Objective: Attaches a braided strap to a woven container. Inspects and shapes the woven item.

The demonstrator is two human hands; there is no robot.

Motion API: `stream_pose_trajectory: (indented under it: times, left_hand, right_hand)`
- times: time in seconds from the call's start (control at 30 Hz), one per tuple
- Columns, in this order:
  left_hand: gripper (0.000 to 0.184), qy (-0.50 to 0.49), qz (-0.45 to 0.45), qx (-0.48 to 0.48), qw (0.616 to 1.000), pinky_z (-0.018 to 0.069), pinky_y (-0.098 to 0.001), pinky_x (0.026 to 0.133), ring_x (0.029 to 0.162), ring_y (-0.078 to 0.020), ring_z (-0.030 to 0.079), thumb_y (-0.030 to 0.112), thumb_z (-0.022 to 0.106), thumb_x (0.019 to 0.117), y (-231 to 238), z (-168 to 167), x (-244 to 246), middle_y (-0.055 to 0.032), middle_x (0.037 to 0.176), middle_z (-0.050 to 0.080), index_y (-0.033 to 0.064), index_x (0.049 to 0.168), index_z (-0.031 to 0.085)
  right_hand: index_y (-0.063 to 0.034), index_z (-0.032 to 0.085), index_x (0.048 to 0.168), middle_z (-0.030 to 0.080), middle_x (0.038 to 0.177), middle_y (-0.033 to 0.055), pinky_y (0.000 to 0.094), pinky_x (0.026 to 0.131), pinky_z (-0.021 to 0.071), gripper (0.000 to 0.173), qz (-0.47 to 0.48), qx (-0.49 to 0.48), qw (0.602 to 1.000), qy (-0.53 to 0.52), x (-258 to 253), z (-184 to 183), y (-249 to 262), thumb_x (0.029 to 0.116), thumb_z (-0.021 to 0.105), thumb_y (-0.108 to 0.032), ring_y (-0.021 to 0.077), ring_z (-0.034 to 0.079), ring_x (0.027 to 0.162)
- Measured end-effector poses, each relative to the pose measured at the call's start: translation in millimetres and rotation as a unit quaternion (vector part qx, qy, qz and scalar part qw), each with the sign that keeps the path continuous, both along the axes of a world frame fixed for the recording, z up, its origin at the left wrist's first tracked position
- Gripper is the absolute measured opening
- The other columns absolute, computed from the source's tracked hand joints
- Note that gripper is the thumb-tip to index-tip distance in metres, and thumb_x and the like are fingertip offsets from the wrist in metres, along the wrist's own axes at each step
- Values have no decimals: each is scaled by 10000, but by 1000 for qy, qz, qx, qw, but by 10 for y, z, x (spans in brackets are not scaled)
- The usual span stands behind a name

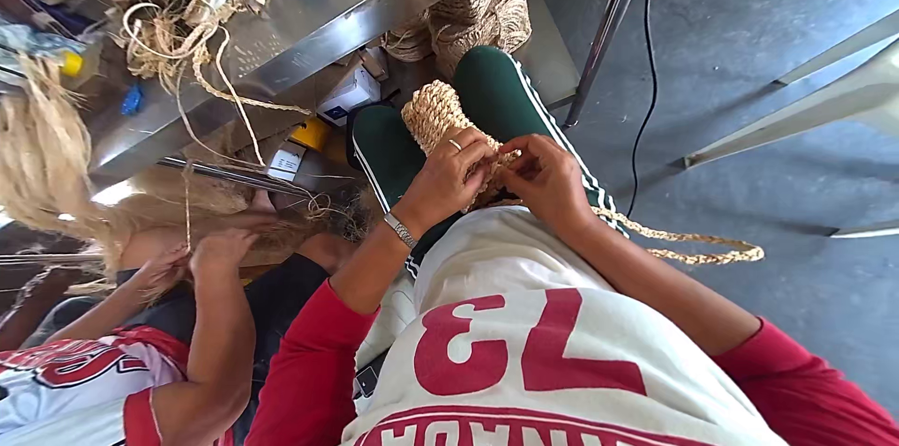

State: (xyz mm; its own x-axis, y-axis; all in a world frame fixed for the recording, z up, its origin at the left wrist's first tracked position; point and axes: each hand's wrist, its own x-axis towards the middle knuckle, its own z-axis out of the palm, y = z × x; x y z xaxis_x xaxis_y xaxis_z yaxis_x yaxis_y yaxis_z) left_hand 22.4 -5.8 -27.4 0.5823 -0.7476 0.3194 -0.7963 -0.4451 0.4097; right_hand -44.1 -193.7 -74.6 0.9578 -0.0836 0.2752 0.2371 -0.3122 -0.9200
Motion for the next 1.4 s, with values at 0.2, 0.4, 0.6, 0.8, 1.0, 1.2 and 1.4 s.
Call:
stream_pose_trajectory:
  times: [0.2, 0.4, 0.6, 0.8, 1.0, 1.2, 1.4]
  left_hand:
    - [130, -98, 15, 65, 993, 520, -388, 997, 1106, -292, 648, 90, 651, 921, -51, 56, -61, -147, 1095, 694, 19, 1003, 721]
    - [145, -145, 69, 129, 979, 572, -397, 846, 999, -323, 662, 112, 620, 957, -136, 140, -222, -175, 1028, 650, -9, 988, 692]
    - [106, -130, 87, 83, 984, 563, -377, 841, 983, -329, 644, 90, 654, 906, -69, 104, -143, -187, 1007, 623, -13, 913, 631]
    - [120, -47, 125, -4, 991, 570, -279, 756, 856, -187, 641, 48, 685, 883, 34, 191, 17, -175, 1073, 595, -19, 956, 617]
    - [358, -8, 65, -14, 998, 552, -322, 933, 1081, -201, 644, 48, 574, 960, 119, 132, -35, -139, 1235, 649, 55, 1306, 666]
    - [175, -7, 74, -20, 997, 488, -346, 1000, 1107, -224, 606, 121, 658, 985, 156, 111, -101, -85, 1093, 682, 109, 1113, 777]
    - [145, -9, 93, -30, 995, 500, -337, 968, 1081, -217, 612, 105, 641, 990, 124, 91, -146, -99, 1071, 669, 76, 1066, 761]
  right_hand:
    - [-17, 668, 1173, 641, 1065, 129, 274, 704, 625, 280, 25, 45, 999, -2, 25, -37, -4, 916, 743, -97, 129, 685, 785]
    - [-13, 593, 1217, 624, 1106, 138, 302, 733, 630, 397, 43, 35, 998, 13, -64, 32, -112, 903, 781, -167, 147, 693, 836]
    - [-43, 685, 1166, 723, 913, 47, 296, 677, 616, 281, 64, -6, 996, 55, -288, 63, -210, 984, 686, -258, 99, 696, 723]
    - [-42, 722, 1058, 710, 808, 46, 284, 637, 595, 239, 64, -69, 996, 1, -205, 192, -63, 1013, 640, -262, 97, 675, 665]
    - [-64, 738, 978, 703, 738, 7, 256, 578, 575, 219, 84, -47, 994, 50, -193, 168, -44, 1012, 637, -255, 60, 657, 609]
    - [-7, 618, 1226, 695, 977, 122, 327, 663, 585, 303, 45, -101, 992, -61, -233, 154, -12, 1009, 645, -216, 168, 664, 721]
    - [-47, 741, 1208, 685, 982, 131, 268, 728, 559, 253, 29, -112, 986, -120, -243, 88, 11, 1008, 632, -156, 169, 653, 812]
